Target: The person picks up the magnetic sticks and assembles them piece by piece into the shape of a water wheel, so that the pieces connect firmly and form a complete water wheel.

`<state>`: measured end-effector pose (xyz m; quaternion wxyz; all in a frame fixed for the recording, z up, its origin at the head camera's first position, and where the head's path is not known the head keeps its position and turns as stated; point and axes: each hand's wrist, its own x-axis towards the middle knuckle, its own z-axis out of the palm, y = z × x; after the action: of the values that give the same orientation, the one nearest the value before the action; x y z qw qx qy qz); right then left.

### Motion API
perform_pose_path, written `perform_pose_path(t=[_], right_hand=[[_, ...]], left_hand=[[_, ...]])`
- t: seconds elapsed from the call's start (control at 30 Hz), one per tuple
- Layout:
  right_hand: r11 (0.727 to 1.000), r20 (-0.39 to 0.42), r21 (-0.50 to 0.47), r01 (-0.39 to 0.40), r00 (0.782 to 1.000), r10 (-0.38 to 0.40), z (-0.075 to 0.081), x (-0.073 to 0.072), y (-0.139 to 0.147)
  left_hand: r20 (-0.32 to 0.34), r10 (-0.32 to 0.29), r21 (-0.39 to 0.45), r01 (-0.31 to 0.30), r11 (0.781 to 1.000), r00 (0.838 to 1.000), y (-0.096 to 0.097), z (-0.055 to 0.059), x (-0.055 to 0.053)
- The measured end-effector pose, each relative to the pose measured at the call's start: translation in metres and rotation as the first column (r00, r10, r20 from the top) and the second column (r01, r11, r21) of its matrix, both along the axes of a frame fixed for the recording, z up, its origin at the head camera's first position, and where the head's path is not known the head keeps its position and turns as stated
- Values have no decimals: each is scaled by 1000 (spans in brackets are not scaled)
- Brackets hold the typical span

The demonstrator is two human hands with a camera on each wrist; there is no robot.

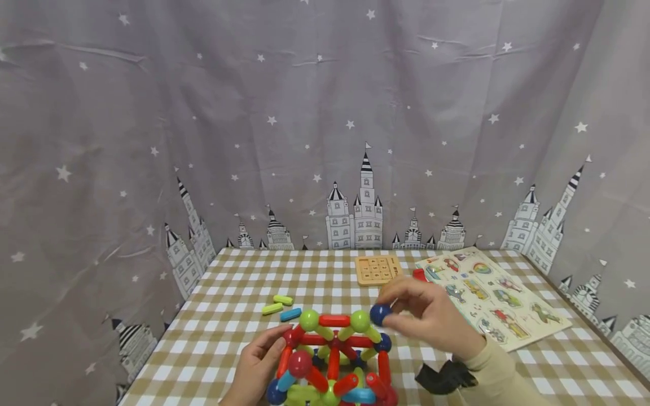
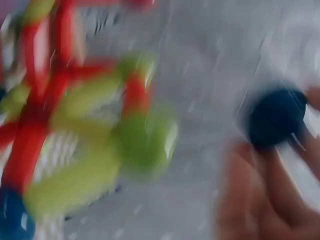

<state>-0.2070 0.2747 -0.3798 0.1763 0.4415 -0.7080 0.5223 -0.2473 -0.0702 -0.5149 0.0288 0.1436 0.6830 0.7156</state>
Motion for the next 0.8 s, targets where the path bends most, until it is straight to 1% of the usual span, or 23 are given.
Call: perform_pose_path(t=[0.03, 0.07, 0.1, 0.13, 0.17, 0.27, 0.33, 0.43, 0.5, 0.57, 0.63, 0.73, 0.8], right_hand=[[992, -47, 42, -117, 992, 119, 2, 7, -7], [975, -74, 94, -202, 975, 210, 3, 13, -13], [958, -96, 140, -250, 960, 265, 4, 18, -18], [949, -116, 173, -263, 952, 284, 4, 22, -23], [947, -121, 188, -259, 951, 284, 3, 26, -26], [951, -114, 213, -222, 962, 250, 1, 32, -30], [947, -129, 256, -195, 964, 234, -1, 33, -31], [936, -160, 328, -126, 969, 186, -5, 33, -32], [934, -164, 344, -97, 973, 162, -7, 33, -32], [937, -138, 340, -79, 981, 133, -8, 33, -32], [940, -103, 328, -94, 986, 134, -8, 32, -31], [941, -52, 308, -142, 985, 166, -9, 32, -30], [939, -53, 306, -158, 982, 183, -10, 31, -29]], left_hand=[[8, 0, 2, 0, 1000, 1000, 0, 0, 0], [18, -1, 1, 1, 1000, 1000, -1, 0, 0], [26, -4, -2, 4, 1000, 1000, -1, 0, 0], [33, -7, -6, 8, 1000, 999, -1, 0, 1], [39, -10, -11, 10, 1000, 999, -2, 1, 1], [37, -17, -18, 17, 1000, 999, -1, 1, 0], [28, -21, -7, 21, 1000, 999, -1, 1, -1], [22, -30, 3, 30, 1000, 999, -1, 2, -1], [23, -35, 6, 35, 999, 999, -1, 2, -1], [24, -38, 2, 38, 999, 999, -2, 2, -1], [26, -39, 0, 39, 999, 999, -2, 2, -1], [29, -38, -3, 39, 999, 999, -2, 2, -1], [24, -32, -3, 32, 999, 999, -3, 2, 0]])
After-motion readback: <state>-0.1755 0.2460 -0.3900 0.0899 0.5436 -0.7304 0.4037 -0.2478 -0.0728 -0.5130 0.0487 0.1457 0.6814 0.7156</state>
